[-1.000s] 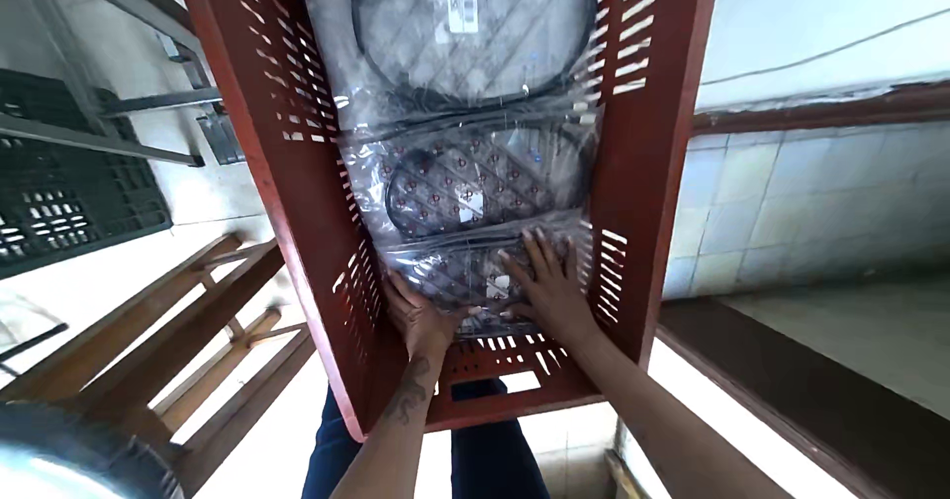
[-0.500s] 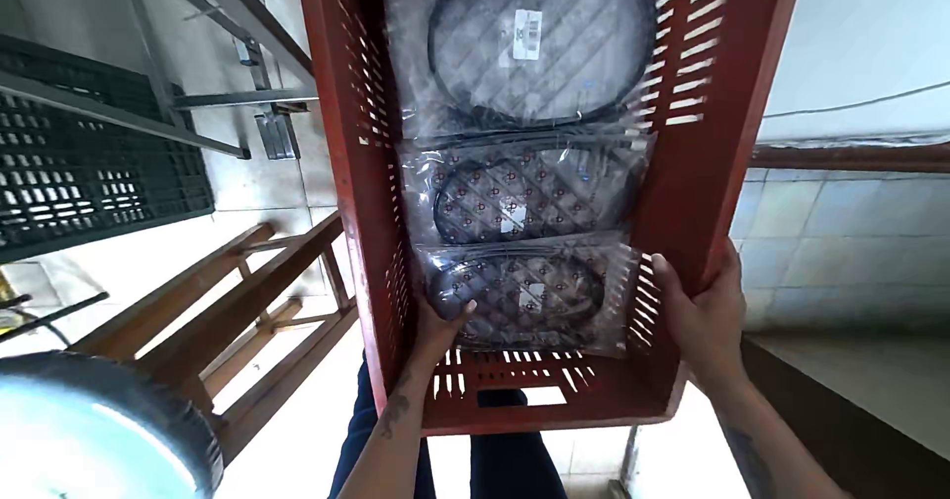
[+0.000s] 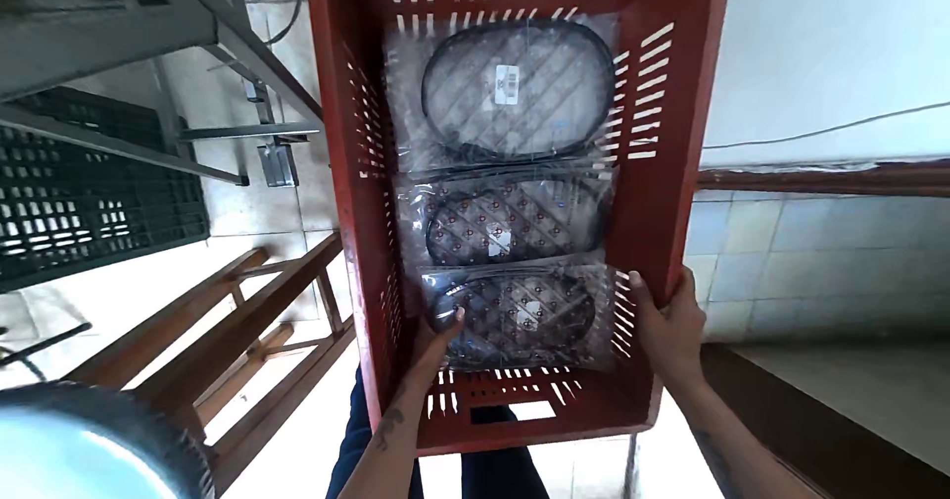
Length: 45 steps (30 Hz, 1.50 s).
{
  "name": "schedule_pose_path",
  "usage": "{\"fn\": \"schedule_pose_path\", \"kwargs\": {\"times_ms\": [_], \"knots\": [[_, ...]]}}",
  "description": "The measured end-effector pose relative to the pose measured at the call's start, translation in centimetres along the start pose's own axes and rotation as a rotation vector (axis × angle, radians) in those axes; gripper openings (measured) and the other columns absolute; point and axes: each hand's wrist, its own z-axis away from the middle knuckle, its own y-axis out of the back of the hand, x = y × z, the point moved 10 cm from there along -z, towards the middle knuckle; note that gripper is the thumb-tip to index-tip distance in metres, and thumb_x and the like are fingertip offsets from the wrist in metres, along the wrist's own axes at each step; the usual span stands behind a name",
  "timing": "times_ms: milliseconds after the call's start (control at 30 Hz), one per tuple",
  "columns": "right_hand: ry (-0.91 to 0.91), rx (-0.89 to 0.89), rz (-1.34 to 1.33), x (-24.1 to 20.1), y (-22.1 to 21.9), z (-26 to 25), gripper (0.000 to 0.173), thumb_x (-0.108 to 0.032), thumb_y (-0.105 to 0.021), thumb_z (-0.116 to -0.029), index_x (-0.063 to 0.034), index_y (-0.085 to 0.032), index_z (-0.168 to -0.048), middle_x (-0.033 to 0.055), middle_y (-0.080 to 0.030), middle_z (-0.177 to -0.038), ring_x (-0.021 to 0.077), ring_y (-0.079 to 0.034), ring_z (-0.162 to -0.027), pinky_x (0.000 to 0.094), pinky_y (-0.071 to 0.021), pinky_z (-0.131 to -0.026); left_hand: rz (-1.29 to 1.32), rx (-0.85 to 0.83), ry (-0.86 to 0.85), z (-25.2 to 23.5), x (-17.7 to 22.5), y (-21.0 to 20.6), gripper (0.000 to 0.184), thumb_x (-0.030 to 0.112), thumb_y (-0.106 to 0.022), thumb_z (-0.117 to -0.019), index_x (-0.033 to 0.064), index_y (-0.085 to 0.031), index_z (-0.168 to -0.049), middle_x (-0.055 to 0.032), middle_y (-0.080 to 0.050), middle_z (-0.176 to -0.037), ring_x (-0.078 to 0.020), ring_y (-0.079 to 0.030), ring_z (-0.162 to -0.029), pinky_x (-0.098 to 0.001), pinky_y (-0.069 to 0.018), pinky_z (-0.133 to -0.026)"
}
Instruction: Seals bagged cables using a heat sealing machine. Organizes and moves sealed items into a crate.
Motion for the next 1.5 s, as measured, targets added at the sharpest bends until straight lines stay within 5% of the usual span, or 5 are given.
{"fn": "schedule_pose_path", "kwargs": {"times_ms": [233,733,933,1100,1500], "knots": [[0.338,0.176,0.297,-5.4,1.3,1.1,0.076,-0.039,-0.059,-0.0979,0.003,-0.032,-0.156,0.0312,-0.036,-0.158,0.0496,-0.035,-0.146,0.073,-0.0209,-0.116,-0.266,0.421,-0.394,3.4,11.6,2.7,0.11,0.051,-0.074,-0.0899,0.0072,-0.006,-0.165,-0.0227,-0.031,-0.163,-0.0361,-0.039,-0.147,-0.0553,-0.0352,-0.118],[0.529,-0.265,0.534,-8.3,-14.4,-4.1,0.089,-0.07,-0.046,-0.0962,-0.0147,-0.028,-0.164,0.0211,-0.006,-0.171,0.0378,-0.004,-0.159,0.0681,-0.0057,-0.123,-0.383,0.198,-0.404,-3.2,19.8,0.6,0.098,0.052,-0.066,-0.0965,0.0046,-0.011,-0.163,-0.0225,-0.032,-0.163,-0.0368,-0.034,-0.149,-0.0576,-0.0292,-0.12],[0.601,0.189,0.395,-17.0,-2.9,-3.0,0.041,-0.022,-0.061,-0.0967,-0.0027,-0.066,-0.133,0.0258,-0.055,-0.144,0.0474,-0.054,-0.131,0.0649,-0.0415,-0.109,-0.255,0.374,-0.633,0.9,28.1,3.2,0.106,0.043,-0.073,-0.0928,0.0086,-0.004,-0.165,-0.0229,-0.021,-0.167,-0.0383,-0.031,-0.151,-0.0583,-0.0312,-0.12],[0.236,0.099,0.14,-13.3,2.8,-12.3,0.081,-0.041,-0.066,-0.0988,-0.0033,-0.026,-0.159,0.0318,-0.053,-0.139,0.0493,-0.057,-0.123,0.0674,-0.0471,-0.099,-0.184,0.257,-0.583,-4.5,34.6,2.0,0.089,0.048,-0.065,-0.0981,0.0049,-0.02,-0.162,-0.0241,-0.039,-0.158,-0.0364,-0.041,-0.145,-0.0564,-0.034,-0.118],[0.062,-0.107,0.079,-11.5,0.4,-13.6,0.059,-0.023,-0.059,-0.1052,-0.0036,-0.027,-0.152,0.0299,-0.065,-0.106,0.0472,-0.068,-0.094,0.0666,-0.0532,-0.081,0.07,-0.04,-0.46,-7.3,33.1,0.3,0.082,0.032,-0.074,-0.0928,0.0102,-0.029,-0.158,-0.0186,-0.051,-0.147,-0.0283,-0.054,-0.13,-0.0507,-0.047,-0.106]]}}
